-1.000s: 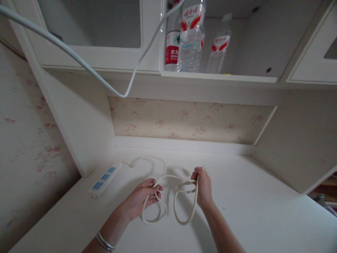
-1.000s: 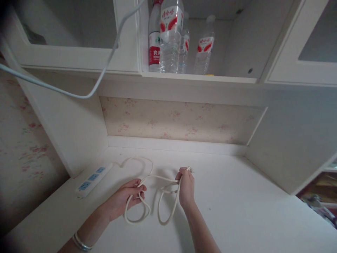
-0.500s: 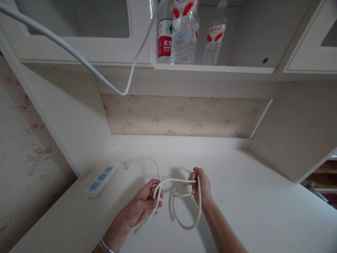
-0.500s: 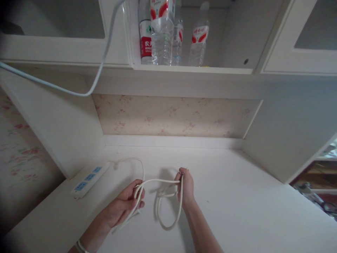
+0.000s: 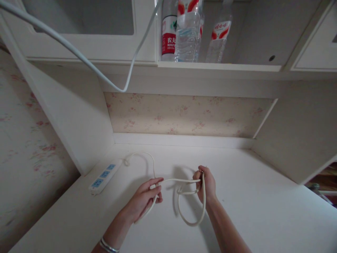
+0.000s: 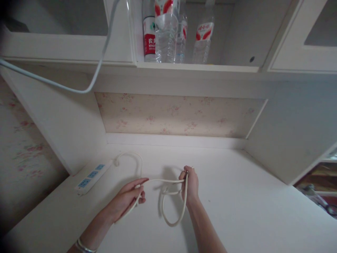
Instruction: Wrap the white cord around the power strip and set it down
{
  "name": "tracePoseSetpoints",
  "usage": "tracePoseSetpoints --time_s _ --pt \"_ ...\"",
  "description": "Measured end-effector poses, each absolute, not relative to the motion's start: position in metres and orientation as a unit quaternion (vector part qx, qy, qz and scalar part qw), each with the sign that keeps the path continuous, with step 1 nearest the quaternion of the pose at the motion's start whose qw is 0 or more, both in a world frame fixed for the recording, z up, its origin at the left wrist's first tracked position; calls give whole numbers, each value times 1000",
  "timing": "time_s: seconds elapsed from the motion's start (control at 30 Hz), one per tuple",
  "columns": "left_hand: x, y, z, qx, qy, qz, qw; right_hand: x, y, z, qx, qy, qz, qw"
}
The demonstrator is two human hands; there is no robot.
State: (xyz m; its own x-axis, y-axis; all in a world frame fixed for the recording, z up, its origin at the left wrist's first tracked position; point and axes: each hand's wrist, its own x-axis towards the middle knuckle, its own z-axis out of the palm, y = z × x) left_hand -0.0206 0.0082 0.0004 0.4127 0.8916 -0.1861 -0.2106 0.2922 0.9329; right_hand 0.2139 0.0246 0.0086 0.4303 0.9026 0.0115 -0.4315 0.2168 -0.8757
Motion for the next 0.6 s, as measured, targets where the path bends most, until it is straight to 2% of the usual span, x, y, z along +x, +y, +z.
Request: tracePoseSetpoints --time_s 0.1,0.17,0.33,0.47,0.6 --pt "-22 14 -6 404 401 404 716 214 23 13 -413 -246 484 731" --pt "-22 19 -14 416 438 420 677 213 21 15 -395 -231 505 732" --pt "-31 37 -35 490 509 480 520 223 16 21 -309 -232 518 763" --pt "-49 51 -47 519 601 452 405 251 15 20 -261 -220 482 807" --pt "-65 67 -55 584 647 411 269 276 16 14 -296 -173 448 826"
